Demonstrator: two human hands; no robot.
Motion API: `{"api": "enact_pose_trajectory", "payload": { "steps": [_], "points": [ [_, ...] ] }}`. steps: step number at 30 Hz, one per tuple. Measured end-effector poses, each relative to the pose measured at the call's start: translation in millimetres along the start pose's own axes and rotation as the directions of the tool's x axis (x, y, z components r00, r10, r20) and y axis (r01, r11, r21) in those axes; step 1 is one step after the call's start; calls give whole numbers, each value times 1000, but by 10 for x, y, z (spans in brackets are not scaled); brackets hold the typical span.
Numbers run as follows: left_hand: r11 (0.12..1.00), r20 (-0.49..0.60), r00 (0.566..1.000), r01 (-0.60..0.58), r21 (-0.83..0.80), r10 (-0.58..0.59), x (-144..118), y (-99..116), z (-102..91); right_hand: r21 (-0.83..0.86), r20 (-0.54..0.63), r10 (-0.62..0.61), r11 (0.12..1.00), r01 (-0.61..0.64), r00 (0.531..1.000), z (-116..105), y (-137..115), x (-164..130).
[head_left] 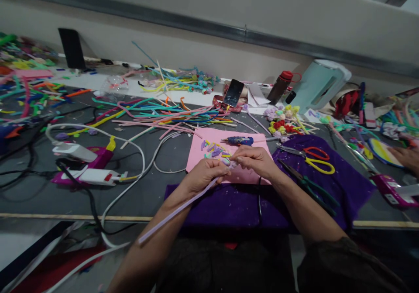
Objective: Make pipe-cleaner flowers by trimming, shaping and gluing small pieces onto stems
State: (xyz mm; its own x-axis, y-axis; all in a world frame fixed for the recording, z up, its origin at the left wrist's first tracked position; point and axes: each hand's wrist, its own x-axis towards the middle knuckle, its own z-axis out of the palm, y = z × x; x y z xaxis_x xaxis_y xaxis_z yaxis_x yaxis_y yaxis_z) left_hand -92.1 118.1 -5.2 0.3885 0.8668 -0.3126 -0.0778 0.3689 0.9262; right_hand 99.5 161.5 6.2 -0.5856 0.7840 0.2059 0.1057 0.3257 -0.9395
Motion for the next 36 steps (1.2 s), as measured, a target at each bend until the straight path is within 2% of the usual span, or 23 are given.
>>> {"api": "enact_pose_trajectory", "payload": {
  "steps": [6,9,13,23,28,32,36],
  "points": [
    [997,-63,995,-74,-37,72,9,-48,-5,72,-237,29,997,-13,971,-81,31,8],
    [995,-126,990,-68,-72,58,12,-60,-7,117,-276,107,990,-77,955,-86,32,16],
    [994,-191,980,-78,-82,61,2,-33,-4,86,-247,164,985,-147,955,-24,10,6],
    [968,-185,980,-114,-221,73,9,-15,-12,89,-94,186,980,-177,978,251,-13,-29],
    [938,-198,977,-136,-318,75,31,-23,-9,193,-63,229,958,-213,971,400,-17,-62],
    [936,-244,966,-156,-316,79,49,-24,-6,262,-11,293,923,-280,956,502,-79,-47],
    [936,-253,965,-152,-318,71,44,-31,5,268,23,298,918,-293,954,555,-90,-31]
  ]
}}
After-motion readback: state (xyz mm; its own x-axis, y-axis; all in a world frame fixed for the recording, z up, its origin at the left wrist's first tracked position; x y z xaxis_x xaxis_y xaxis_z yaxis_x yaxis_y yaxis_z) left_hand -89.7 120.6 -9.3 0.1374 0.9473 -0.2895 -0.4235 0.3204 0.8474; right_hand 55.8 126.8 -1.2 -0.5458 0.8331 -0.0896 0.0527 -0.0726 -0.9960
